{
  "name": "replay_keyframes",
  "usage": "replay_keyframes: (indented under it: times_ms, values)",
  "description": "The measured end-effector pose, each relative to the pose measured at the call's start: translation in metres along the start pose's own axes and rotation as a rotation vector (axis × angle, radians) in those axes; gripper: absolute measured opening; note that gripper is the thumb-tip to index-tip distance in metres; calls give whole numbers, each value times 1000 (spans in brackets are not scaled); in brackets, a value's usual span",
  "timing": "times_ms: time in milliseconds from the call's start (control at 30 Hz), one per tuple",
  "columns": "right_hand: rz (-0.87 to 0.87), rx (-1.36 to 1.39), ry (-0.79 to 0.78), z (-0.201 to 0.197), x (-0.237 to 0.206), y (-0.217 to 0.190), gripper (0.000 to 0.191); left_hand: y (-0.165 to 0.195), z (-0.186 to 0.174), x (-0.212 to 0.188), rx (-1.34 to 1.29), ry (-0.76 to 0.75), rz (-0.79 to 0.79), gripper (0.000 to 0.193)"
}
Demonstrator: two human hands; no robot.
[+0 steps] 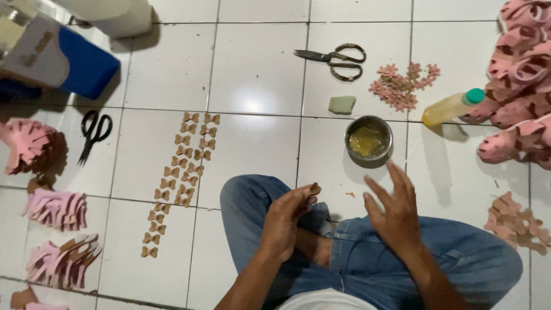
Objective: The person sits on the floor and repeatedly picks up small beige bow-shaped pieces, applies adhesive from a metal bowl using their fingers, and presses the pieces together to form finished units. The person places the completed pieces in a row on the floor and continues the process with new pieces from a pile.
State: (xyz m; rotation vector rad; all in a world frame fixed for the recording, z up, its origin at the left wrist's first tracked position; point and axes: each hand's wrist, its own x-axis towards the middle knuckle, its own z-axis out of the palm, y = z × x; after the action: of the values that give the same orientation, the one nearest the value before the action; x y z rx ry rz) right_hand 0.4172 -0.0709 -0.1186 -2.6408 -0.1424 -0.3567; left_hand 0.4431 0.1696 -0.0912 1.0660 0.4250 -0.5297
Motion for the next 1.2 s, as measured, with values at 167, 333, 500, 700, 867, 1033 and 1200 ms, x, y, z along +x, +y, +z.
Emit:
replay_keyframes:
  times_ms: [167,333,500,700,867,1033,1200]
  values:
    - [75,-228,-92,32,73,51,57,-3,-21,16,44,-7,51,39]
    - [38,-253,-237,42,120,56,63,0,-33,33,31,74,148,27]
    - [140,-260,-383,50,126,65,53,9,-35,45,74,104,78,27]
    - [61,-138,-231,60,94,72,40,11,-22,45,6,48,84,18]
    - [99,214,-132,28,51,28,25,14,-12,36,77,49,107,25]
    - [-151,259,23,-7,17,-38,38,6,-1,14,192,8,206,29]
    - [-285,224,51,-13,15,-70,46,11,5,-13,293,-25,310,29]
